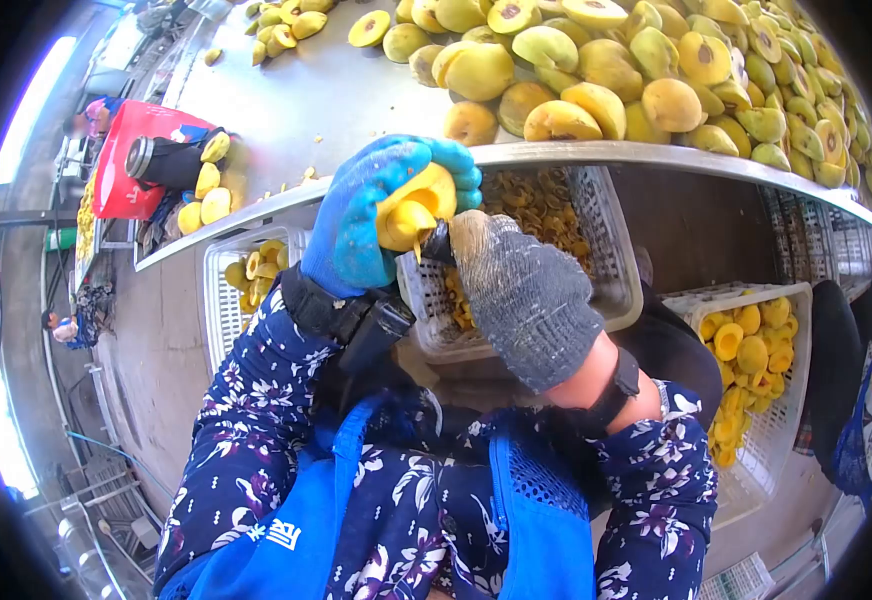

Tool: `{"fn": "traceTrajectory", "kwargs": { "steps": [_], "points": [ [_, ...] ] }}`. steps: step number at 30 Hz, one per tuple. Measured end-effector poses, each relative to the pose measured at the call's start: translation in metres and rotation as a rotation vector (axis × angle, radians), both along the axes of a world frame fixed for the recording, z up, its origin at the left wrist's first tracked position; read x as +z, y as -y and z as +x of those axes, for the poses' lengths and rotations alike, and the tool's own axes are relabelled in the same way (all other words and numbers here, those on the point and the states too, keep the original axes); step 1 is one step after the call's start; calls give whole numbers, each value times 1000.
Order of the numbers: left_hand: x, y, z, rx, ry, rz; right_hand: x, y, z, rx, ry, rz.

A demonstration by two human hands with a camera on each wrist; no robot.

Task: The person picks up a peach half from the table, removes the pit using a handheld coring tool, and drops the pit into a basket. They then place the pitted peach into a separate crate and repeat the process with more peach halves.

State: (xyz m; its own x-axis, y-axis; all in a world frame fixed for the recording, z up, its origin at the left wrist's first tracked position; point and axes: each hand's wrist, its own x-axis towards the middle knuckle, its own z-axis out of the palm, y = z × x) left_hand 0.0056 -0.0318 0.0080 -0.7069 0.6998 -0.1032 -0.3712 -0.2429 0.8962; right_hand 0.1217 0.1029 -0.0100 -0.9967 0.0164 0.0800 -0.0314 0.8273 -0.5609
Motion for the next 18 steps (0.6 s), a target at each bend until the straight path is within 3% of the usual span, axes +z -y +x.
{"fn": "traceTrajectory", "kwargs": {
  "steps": [2, 3, 4, 5, 6, 7, 8, 9, 12, 14, 18],
  "points": [
    [8, 14, -4, 47, 36, -76, 0, 0, 0, -8, 57, 89],
    [4, 34, -11, 77, -205, -88, -3, -1, -1, -5, 80, 110],
    [9, 53, -11, 172, -224, -135, -6, -1, -3, -6, 100, 130],
    [11, 85, -21, 99, -486, -336, -12, -4, -4, -16, 92, 133],
    [19, 112, -24, 77, -556, -303, -24, -7, -6, 34, 180, 203],
    [14, 138, -28, 209, -690, -486, -37, -9, -7, 77, 269, 269],
    [13, 177, -49, 137, -968, -883, -51, -13, -5, 93, 310, 382],
    [25, 181, -52, 192, -734, -1128, -51, -15, -6, 71, 306, 374],
    [24, 162, -60, 206, -930, -1184, -49, -21, -6, 12, 233, 310],
    [14, 110, -71, 44, -1208, -906, -43, -21, -6, 35, 263, 304],
    [-14, -15, -78, 50, -871, -895, -36, -19, -7, -8, 309, 229]
  ]
}}
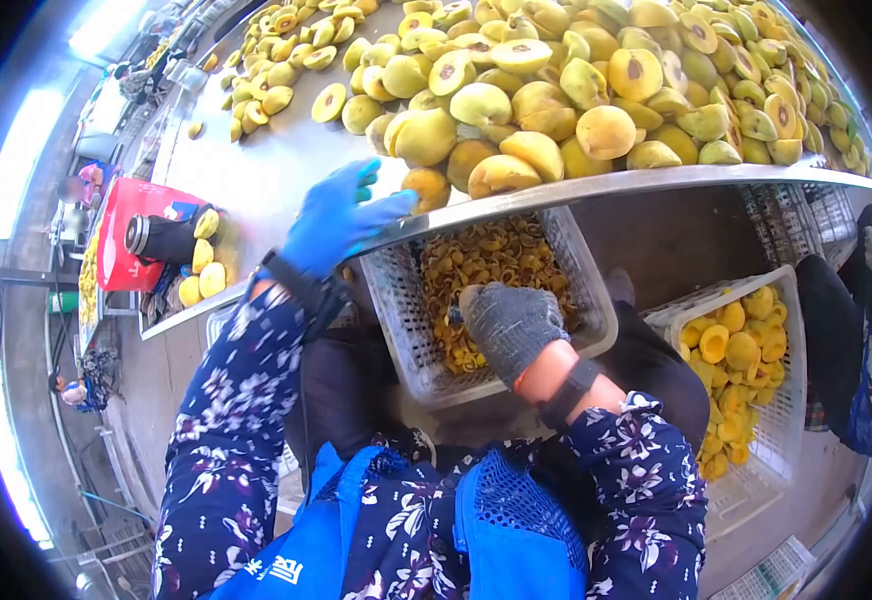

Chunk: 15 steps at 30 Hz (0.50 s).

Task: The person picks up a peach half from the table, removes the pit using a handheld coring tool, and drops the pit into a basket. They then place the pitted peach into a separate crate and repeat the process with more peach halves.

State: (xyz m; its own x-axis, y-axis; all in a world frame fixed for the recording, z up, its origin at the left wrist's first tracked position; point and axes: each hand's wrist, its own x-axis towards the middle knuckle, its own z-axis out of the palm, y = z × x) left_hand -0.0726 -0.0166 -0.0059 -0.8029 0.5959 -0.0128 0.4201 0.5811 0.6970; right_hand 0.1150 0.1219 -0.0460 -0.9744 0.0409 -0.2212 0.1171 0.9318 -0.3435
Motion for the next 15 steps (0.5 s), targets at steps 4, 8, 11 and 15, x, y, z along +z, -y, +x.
{"fn": "traceTrajectory", "kwargs": {
  "steps": [4, 8, 11, 15],
  "points": [
    [0, -50, -2, -46, 135, -344, 2, 3, 3, 42, -73, -43],
    [-23, -52, -2, 62, -186, -300, 0, 5, 4, 62, -84, -87],
    [-24, -50, -5, 92, -171, -243, 4, 2, 3, 82, -108, -133],
    [-37, -31, -25, 114, 37, -18, 6, -7, 3, 84, -204, -379]
  ]
}}
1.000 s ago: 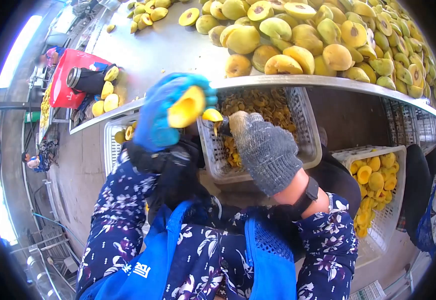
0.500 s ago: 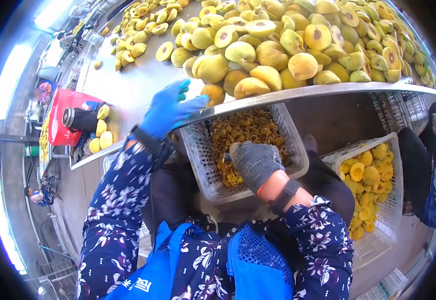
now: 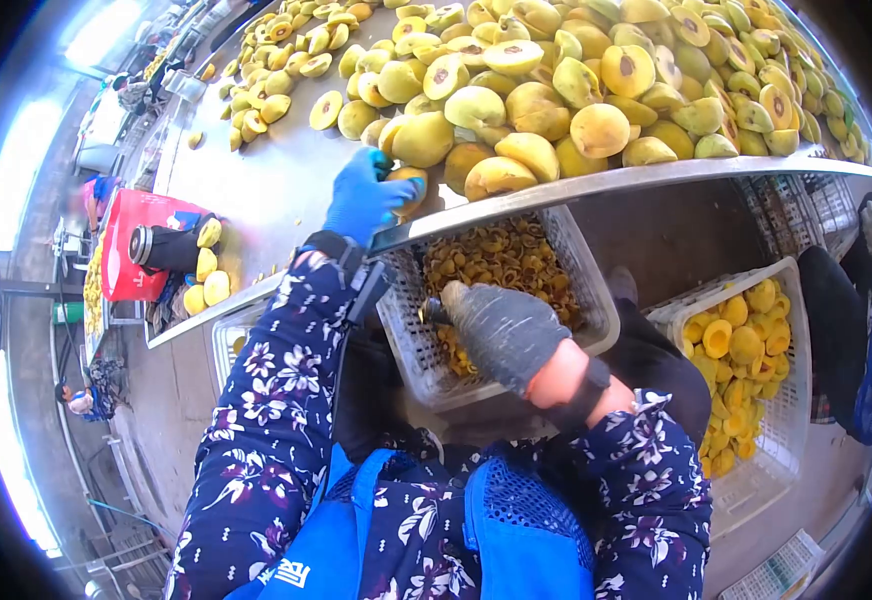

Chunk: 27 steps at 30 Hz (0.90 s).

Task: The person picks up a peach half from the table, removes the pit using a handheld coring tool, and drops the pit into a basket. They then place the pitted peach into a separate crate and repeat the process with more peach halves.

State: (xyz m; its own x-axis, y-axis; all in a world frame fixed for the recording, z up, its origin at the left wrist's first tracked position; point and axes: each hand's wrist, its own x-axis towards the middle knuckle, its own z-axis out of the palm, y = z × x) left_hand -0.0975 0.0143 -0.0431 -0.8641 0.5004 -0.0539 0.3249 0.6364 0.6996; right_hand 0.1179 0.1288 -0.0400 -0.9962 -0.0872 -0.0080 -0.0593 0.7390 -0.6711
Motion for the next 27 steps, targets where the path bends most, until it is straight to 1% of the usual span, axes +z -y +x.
{"fn": "traceTrajectory", "kwargs": {
  "steps": [1, 2, 4, 5, 6, 8, 10, 12, 13, 14, 16, 18, 20, 21, 24, 26, 27],
  "points": [
    [0, 5, -4, 32, 69, 158, 0, -3, -1, 0, -72, -135],
    [1, 12, -6, 27, 67, 157, 5, -3, -4, -4, -74, -136],
    [15, 28, -1, 82, 617, 716, 22, -3, -12, -187, 14, -299],
    [17, 38, -4, -6, 774, 772, 25, -3, -16, -233, 28, -300],
    [22, 42, 2, -6, 772, 768, 23, -1, -19, -233, 26, -304],
    [39, 47, 21, -84, 902, 1001, 21, 4, -25, -255, -251, -368],
    [40, 47, 31, -86, 941, 1042, 24, 9, -30, -267, -247, -379],
    [42, 44, 41, -231, 1017, 1114, 25, 13, -35, -297, -148, -332],
    [42, 41, 46, -272, 1003, 1140, 25, 15, -36, -303, -146, -335],
    [44, 38, 53, -271, 1009, 1134, 26, 16, -36, -300, -150, -344],
    [48, 34, 63, -171, 1025, 1148, 23, 18, -37, -303, -151, -355],
    [47, 32, 69, -196, 1015, 1148, 18, 20, -37, -303, -240, -322],
    [49, 26, 77, -33, 942, 1125, 18, 22, -37, -314, -192, -339],
    [48, 26, 79, -32, 946, 1122, 17, 23, -37, -321, -145, -355],
    [43, 22, 86, -28, 904, 1104, 14, 26, -37, -331, -122, -353],
    [40, 14, 93, 64, 690, 1128, 21, 28, -37, -335, -103, -345],
    [38, 14, 94, 67, 697, 1121, 24, 29, -36, -338, -87, -337]
  ]
}}
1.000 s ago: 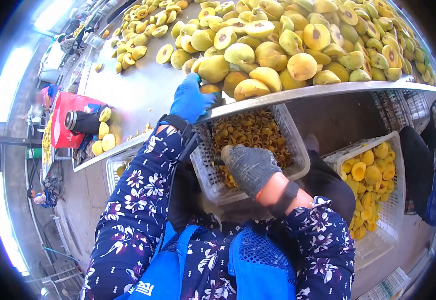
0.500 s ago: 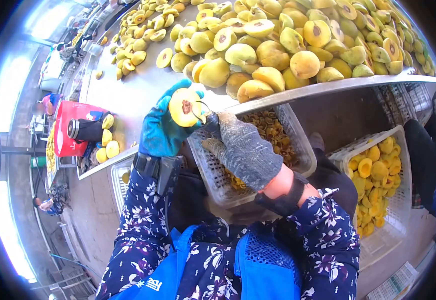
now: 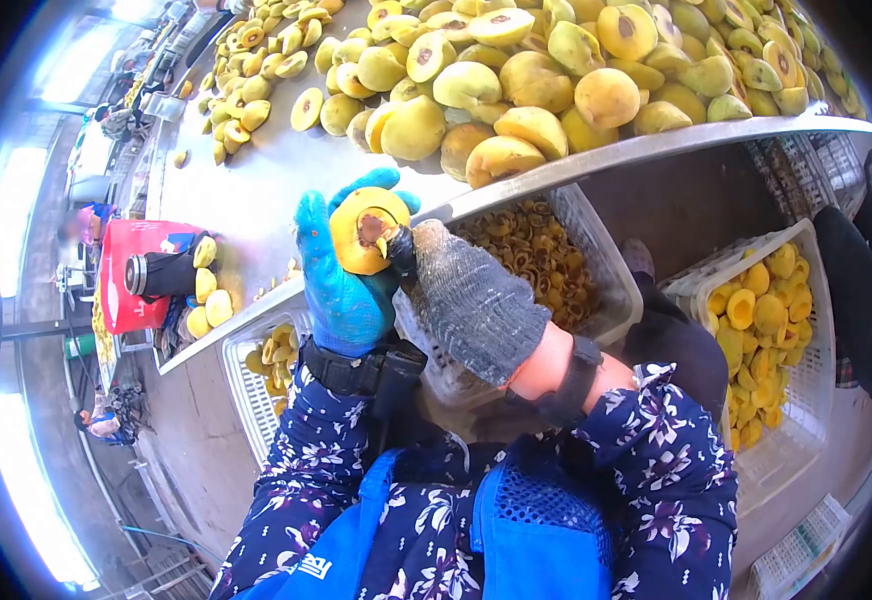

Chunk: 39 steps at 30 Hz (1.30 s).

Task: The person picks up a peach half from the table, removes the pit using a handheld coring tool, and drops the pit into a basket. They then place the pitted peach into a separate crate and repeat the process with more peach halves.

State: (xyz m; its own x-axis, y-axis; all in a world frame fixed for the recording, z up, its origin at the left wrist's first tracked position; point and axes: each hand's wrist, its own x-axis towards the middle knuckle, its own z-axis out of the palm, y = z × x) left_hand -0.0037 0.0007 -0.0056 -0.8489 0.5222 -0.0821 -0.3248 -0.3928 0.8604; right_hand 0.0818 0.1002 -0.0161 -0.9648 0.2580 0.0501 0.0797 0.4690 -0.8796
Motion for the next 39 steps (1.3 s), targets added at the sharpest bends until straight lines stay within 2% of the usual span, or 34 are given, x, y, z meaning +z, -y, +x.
{"fn": "traceTrajectory", "kwargs": {
  "steps": [2, 6, 8, 13, 16, 22, 28, 30, 34, 36, 39],
  "points": [
    [-6, -1, -1, 48, -100, -36, 0, 2, 0, 4, 36, -25],
    [-10, 3, -2, 5, -72, -37, -9, 9, -1, 21, 56, -86],
    [-5, -4, 1, 59, -91, -1, -6, 9, -2, 6, 68, -98],
    [-5, 0, 0, 48, -25, 19, -6, 9, 3, 22, 55, -97],
    [-8, 7, -1, 1, -7, -9, -6, 12, 7, 63, 104, -61],
    [-5, 16, -2, -41, -10, -177, -16, 22, 11, 55, 178, -210],
    [-9, 21, -7, -130, -7, -167, -23, 25, 11, 99, 119, -245],
    [-5, 20, -1, -64, -82, -168, -26, 25, 11, 172, -41, -368],
    [-6, 20, -4, -74, -146, -224, -12, 19, 10, 175, 89, -262],
    [-4, 22, -6, -154, -122, -287, -6, 16, 10, 293, 136, -790],
    [-4, 24, -7, -196, -132, -242, 2, 9, 13, 349, 224, -894]
  ]
}}
